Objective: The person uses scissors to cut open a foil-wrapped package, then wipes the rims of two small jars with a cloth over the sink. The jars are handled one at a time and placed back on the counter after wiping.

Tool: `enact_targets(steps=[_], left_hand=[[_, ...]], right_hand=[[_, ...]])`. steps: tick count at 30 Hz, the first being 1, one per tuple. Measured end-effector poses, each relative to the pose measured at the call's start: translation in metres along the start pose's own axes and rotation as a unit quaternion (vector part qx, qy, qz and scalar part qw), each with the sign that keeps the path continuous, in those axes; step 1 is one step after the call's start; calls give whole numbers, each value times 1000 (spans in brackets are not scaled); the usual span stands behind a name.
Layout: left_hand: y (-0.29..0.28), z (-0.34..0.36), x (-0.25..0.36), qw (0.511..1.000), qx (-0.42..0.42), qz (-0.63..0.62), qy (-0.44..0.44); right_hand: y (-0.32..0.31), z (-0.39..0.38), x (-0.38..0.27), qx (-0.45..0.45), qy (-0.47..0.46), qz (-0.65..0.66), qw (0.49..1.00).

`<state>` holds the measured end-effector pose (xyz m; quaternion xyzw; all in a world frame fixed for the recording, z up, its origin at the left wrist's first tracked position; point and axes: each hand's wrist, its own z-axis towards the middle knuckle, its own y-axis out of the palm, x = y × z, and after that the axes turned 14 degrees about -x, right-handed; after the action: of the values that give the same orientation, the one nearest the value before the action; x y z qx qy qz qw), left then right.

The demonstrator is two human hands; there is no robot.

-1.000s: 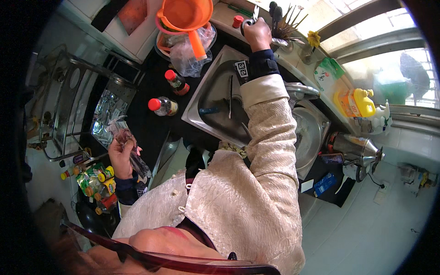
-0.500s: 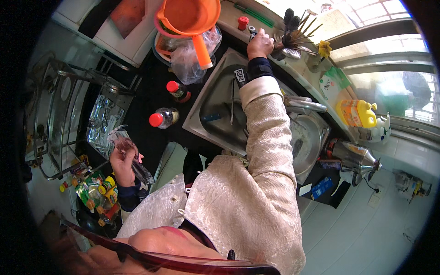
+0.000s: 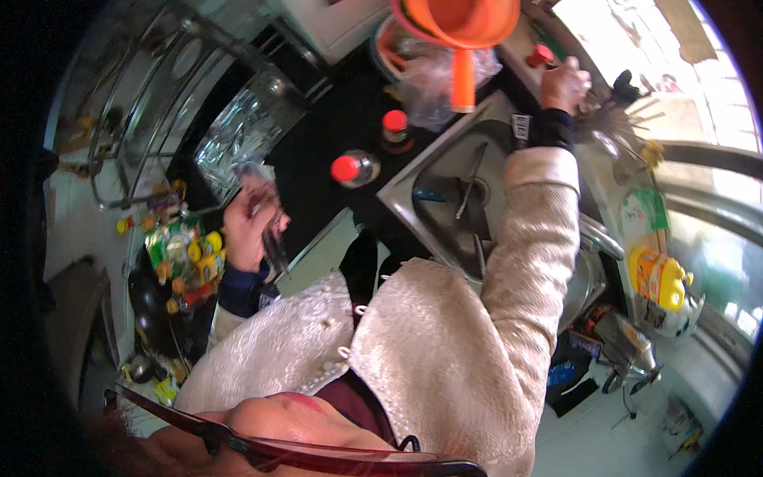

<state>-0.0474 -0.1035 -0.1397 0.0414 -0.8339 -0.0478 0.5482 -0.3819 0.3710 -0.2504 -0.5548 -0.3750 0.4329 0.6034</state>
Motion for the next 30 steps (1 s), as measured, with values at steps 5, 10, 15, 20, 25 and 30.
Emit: enact_targets(steps=[5,10,15,20,25,30], left_hand=[[5,1,5,996,1,-56,66],[32,-4,9,989,-17,-57,132],[56,-23,2,982,-28,-42,181],[50,-58,-5,959,16,-167,227],[26,-73,3,939,58,-200,274],[-5,-79,11,903,102,-261,326]], right_hand=[[-132,-85,-74,72,-229,295,925],[-188,-246,-137,-234,-392,586,669],[-193,-328,-164,-308,-371,534,694],[-198,-347,-145,-365,-282,676,575],[-214,-351,-104,-358,-317,816,325],[-245,-333,-38,-309,-360,871,126]])
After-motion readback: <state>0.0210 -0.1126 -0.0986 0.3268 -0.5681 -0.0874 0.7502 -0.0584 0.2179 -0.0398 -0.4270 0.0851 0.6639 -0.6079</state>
